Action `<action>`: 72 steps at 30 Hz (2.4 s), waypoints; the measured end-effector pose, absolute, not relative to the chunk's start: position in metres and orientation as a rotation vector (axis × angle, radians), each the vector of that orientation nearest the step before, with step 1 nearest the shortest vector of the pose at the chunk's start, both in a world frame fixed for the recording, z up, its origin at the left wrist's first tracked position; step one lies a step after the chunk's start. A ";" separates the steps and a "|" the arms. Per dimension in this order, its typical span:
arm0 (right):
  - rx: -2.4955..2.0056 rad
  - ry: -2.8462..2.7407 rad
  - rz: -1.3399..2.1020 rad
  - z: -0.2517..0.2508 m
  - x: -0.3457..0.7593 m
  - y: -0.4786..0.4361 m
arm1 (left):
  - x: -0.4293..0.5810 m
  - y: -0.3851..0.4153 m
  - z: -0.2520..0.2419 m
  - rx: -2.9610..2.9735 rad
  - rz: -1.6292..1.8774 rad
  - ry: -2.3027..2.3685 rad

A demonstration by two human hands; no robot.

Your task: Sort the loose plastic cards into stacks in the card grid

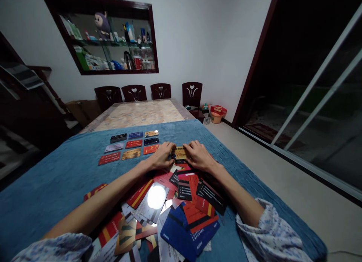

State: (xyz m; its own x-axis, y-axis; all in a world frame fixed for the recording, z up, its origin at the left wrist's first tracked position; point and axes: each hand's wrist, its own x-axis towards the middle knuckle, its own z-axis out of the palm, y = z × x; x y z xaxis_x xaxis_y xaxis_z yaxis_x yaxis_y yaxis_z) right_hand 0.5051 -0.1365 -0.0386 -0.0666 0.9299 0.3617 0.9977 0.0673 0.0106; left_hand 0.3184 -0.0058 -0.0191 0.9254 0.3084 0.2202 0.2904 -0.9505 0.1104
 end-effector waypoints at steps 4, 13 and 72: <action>-1.938 -2.104 -0.377 -0.035 0.504 -0.136 | 0.316 -0.006 -0.015 3.035 0.345 0.467; -1.851 -2.135 -0.363 -0.026 0.505 -0.131 | 0.308 -0.002 -0.006 3.062 0.331 0.475; -1.907 -2.487 -0.078 0.013 0.473 0.097 | 0.284 0.151 0.015 3.007 -0.017 1.121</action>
State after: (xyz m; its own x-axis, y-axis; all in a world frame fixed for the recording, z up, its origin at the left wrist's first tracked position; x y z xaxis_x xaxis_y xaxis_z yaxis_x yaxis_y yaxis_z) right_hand 0.4733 0.0974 0.0130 -0.2599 0.9650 0.0354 0.9653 0.2587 0.0354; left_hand 0.2838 0.1514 0.0151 0.7564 0.6540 0.0138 0.6533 -0.7542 -0.0671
